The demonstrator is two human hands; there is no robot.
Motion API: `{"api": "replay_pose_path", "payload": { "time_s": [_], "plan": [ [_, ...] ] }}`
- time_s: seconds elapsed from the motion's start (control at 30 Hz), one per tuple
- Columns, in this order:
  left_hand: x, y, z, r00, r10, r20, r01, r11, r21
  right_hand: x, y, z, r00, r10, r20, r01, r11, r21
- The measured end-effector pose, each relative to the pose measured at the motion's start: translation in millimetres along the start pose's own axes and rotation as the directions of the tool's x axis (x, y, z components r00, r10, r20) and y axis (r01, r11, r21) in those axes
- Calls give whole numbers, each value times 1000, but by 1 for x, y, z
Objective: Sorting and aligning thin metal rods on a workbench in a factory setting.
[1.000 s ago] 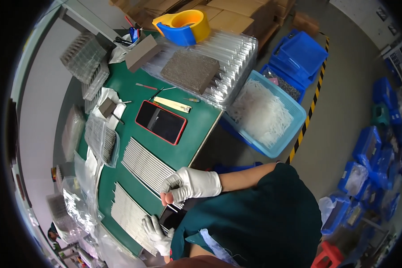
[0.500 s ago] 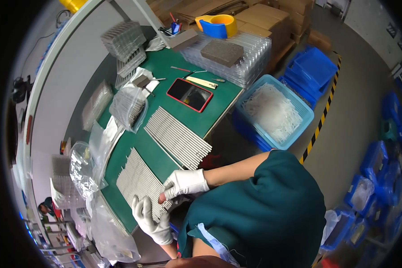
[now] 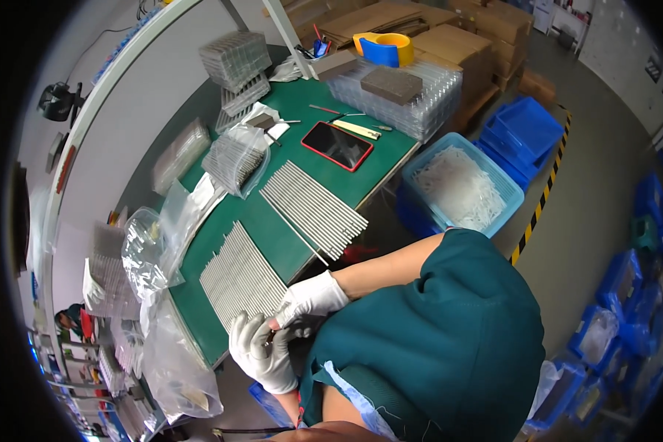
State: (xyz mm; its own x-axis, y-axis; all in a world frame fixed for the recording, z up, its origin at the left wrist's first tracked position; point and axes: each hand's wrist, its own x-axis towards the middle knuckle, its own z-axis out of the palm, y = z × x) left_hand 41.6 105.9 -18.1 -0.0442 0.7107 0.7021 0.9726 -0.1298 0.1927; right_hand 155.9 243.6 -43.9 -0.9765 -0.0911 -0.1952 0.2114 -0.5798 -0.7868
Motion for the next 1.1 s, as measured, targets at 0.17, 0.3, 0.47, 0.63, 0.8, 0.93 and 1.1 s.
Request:
{"api": "replay_pose_path", "payload": {
  "time_s": [0.17, 0.3, 0.47, 0.63, 0.8, 0.93, 1.1],
  "plan": [
    [2, 0, 2, 996, 75, 39, -77, 995, 68, -1, 2, -3, 998, 24, -62, -27, 998, -51],
    [0, -5, 5, 993, 72, 91, -70, 997, -28, -7, -5, -2, 988, 51, -147, -84, 969, -231],
    [-14, -25, 5, 960, -118, 253, 78, 984, 163, -19, -16, -2, 949, -259, -180, 226, 956, -186],
    [-39, -45, 21, 786, -275, 554, 88, 936, 341, -32, -26, -18, 901, -341, -267, 306, 937, -167],
    [-44, -64, 40, 830, -203, 520, 56, 957, 284, -39, -33, -29, 867, -394, -304, 361, 919, -161],
    [-45, -72, 45, 843, -173, 510, 30, 961, 277, -43, -33, -36, 864, -394, -313, 371, 919, -132],
    [-42, -74, 49, 849, -211, 484, 73, 955, 287, -39, -24, -46, 869, -390, -304, 376, 920, -106]
  ]
}}
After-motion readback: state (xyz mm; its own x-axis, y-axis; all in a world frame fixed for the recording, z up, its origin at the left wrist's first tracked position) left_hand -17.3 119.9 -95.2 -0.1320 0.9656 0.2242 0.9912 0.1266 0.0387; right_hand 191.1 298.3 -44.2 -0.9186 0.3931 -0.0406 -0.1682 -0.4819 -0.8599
